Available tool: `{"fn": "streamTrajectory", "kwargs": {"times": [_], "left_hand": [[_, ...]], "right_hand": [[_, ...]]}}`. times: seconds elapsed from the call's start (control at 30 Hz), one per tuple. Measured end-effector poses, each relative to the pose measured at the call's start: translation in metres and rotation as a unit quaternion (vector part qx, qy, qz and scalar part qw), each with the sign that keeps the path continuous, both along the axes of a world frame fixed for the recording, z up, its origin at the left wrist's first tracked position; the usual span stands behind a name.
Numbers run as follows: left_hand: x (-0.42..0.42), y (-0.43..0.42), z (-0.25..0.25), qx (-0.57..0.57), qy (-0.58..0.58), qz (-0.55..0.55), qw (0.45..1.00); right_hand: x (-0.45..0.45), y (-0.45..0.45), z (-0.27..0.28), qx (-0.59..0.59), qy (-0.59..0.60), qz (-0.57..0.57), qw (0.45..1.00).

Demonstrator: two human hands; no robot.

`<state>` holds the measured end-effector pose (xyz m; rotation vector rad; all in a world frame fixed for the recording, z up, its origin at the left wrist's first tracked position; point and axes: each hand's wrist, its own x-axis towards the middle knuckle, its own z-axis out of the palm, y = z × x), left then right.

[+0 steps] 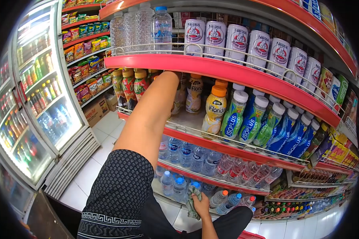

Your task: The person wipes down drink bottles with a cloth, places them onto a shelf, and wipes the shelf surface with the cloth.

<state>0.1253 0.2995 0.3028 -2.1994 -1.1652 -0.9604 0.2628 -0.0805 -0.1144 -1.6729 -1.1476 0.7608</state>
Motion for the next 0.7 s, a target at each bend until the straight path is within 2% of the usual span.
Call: {"fn": "streamTrajectory", "kwargs": {"times": [0.17,0.33,0.57,0.7], "left_hand": [[-0.002,-0.007,0.003,-0.004,0.009,-0.018,1.000],[0.001,-0.018,0.003,-0.009,0.032,-0.044,0.999],[0.009,-0.043,0.002,-0.023,0.106,-0.110,0.988],[0.012,-0.050,-0.001,-0.033,0.119,-0.087,0.989]], "right_hand": [[-0.003,-0.001,0.012,0.014,-0.001,-0.013,1.000],[-0.005,-0.002,0.018,-0.024,-0.006,-0.003,1.000],[-0.005,-0.003,0.005,0.009,-0.003,0.002,1.000],[-0.005,0.004,-0.012,0.025,-0.010,0.018,0.999]]}}
